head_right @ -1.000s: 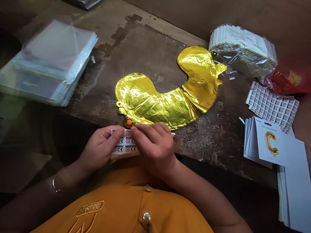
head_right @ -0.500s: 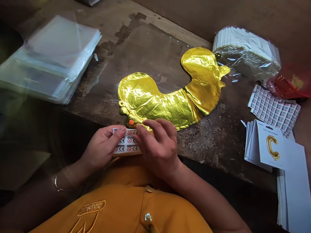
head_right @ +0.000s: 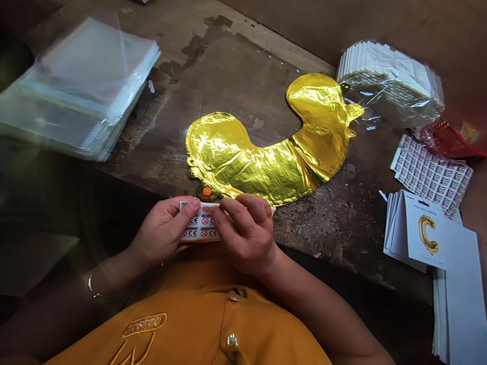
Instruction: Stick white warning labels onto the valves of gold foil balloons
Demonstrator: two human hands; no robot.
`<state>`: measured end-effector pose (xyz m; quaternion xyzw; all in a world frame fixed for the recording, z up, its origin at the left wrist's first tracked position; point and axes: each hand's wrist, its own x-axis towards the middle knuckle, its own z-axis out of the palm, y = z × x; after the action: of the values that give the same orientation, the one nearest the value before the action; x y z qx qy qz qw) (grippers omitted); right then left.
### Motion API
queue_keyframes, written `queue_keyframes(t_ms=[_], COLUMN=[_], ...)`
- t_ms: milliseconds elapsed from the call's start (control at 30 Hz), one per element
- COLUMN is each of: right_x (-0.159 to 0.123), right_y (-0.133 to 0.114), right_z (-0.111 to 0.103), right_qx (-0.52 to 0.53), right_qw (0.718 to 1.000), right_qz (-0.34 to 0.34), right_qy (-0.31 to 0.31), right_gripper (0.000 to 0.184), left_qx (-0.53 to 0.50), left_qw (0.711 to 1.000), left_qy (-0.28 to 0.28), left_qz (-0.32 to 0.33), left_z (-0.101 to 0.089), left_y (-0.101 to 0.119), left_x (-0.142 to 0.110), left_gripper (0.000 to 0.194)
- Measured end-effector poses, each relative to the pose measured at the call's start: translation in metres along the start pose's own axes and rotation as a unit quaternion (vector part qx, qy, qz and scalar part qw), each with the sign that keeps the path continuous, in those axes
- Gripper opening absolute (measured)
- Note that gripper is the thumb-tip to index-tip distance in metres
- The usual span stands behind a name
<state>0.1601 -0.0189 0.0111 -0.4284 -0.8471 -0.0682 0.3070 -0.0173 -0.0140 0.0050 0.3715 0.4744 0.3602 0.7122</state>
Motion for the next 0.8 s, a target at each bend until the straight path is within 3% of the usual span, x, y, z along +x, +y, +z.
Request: queue_keyframes(t_ms=[200,267,333,367,400,467,533,567,633,800], right_x=[0.0,0.007,0.018,0.025,0.031,0.04,0.044,0.044,0.043,0.04], right_y=[-0.005,-0.008,-0.005,0.0,0.006,0.021,0.034,0.038,0.04,0.031], right_z=[-0.002,-0.011,-0.02,-0.023,-0.023,-0.017,-0.002,0.006,0.021,0.032], right_qx=[0.015,0.047,0.083,0.101,0.123,0.195,0.275,0.299,0.312,0.264], right_qw=[1.0,0.999,0.991,0.983,0.97,0.929,0.884,0.871,0.866,0.88], right_qz=[-0.019,0.024,0.1,0.151,0.206,0.314,0.376,0.384,0.381,0.375], right_qy=[0.004,0.013,0.03,0.033,0.027,-0.009,-0.048,-0.065,-0.092,-0.123], right_gripper=[0.018,0.018,0.014,0.01,0.005,0.007,0.015,0.016,0.017,0.016], left_qx=[-0.034,-0.008,0.1,0.182,0.271,0.422,0.514,0.542,0.57,0.57], left_qw=[0.998,0.999,0.993,0.975,0.938,0.818,0.713,0.685,0.664,0.665], left_qy=[-0.043,-0.046,-0.032,-0.021,-0.008,0.004,-0.008,-0.02,-0.045,-0.048], left_qz=[-0.031,-0.027,0.048,0.124,0.218,0.391,0.476,0.486,0.483,0.48], left_z=[-0.007,-0.01,-0.015,-0.017,-0.02,-0.026,-0.032,-0.034,-0.038,-0.042], left_y=[-0.002,-0.002,0.001,0.002,0.004,0.005,0.004,0.002,-0.003,-0.01], left_x=[0.002,0.002,0.001,0.002,0.003,0.009,0.017,0.022,0.029,0.032], left_gripper=[0.034,0.032,0.029,0.026,0.021,0.011,0.01,0.01,0.011,0.012])
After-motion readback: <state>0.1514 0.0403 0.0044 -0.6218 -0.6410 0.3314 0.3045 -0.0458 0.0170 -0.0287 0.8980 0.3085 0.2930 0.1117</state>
